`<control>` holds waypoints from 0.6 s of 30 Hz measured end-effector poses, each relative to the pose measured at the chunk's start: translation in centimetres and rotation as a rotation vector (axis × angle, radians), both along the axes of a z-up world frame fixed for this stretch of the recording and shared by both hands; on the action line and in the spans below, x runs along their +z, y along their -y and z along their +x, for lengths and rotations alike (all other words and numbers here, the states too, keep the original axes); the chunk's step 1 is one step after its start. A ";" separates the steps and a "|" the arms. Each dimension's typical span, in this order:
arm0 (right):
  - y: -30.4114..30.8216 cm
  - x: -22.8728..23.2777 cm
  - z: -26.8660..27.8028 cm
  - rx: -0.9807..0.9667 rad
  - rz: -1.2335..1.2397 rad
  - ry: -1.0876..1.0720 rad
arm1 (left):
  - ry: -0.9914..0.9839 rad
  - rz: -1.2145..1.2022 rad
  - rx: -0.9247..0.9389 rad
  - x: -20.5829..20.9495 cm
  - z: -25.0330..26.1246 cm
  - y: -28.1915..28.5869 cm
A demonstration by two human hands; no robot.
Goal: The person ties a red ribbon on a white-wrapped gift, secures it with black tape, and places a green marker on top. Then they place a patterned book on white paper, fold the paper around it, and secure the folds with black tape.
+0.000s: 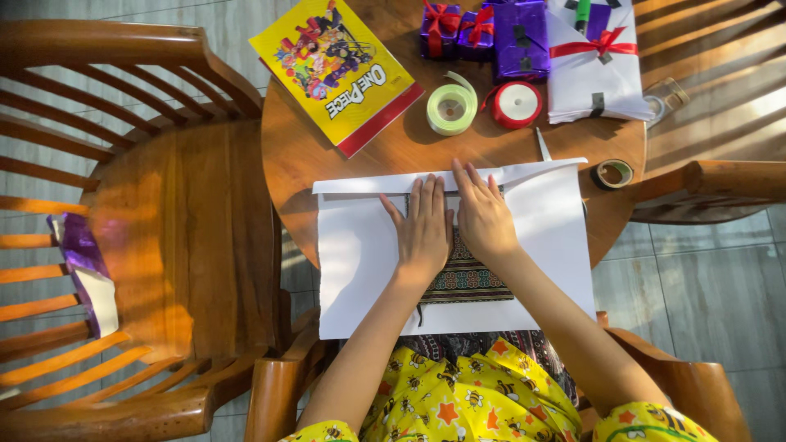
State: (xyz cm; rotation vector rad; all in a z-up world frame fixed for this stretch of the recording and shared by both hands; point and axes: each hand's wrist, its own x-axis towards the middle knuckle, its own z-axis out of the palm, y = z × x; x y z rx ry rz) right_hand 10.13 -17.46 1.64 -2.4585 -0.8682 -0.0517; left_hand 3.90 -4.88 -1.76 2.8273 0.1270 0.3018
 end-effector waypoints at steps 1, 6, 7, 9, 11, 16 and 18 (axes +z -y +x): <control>0.0 -0.1 -0.4 -0.009 0.008 0.006 | 0.020 -0.026 0.027 0.3 -0.2 -0.3; -0.6 -0.7 -1.7 -0.104 -0.113 0.119 | -0.006 -0.115 0.114 2.0 -1.1 -0.8; -0.6 -0.9 -2.0 -0.126 -0.156 0.146 | -0.019 -0.102 0.114 2.1 -1.1 -0.9; -0.7 -1.0 -2.4 -0.141 -0.163 0.162 | -0.042 -0.074 0.122 2.1 -1.2 -1.0; -0.9 -1.0 -2.4 -0.147 -0.165 0.164 | -0.057 -0.065 0.137 1.9 -1.0 -1.1; -0.7 -0.9 -2.6 -0.211 -0.203 0.135 | -0.070 0.002 0.148 1.0 -1.0 -1.0; -0.6 -0.9 -2.7 -0.221 -0.185 0.145 | -0.075 0.016 0.142 0.8 -0.9 -1.0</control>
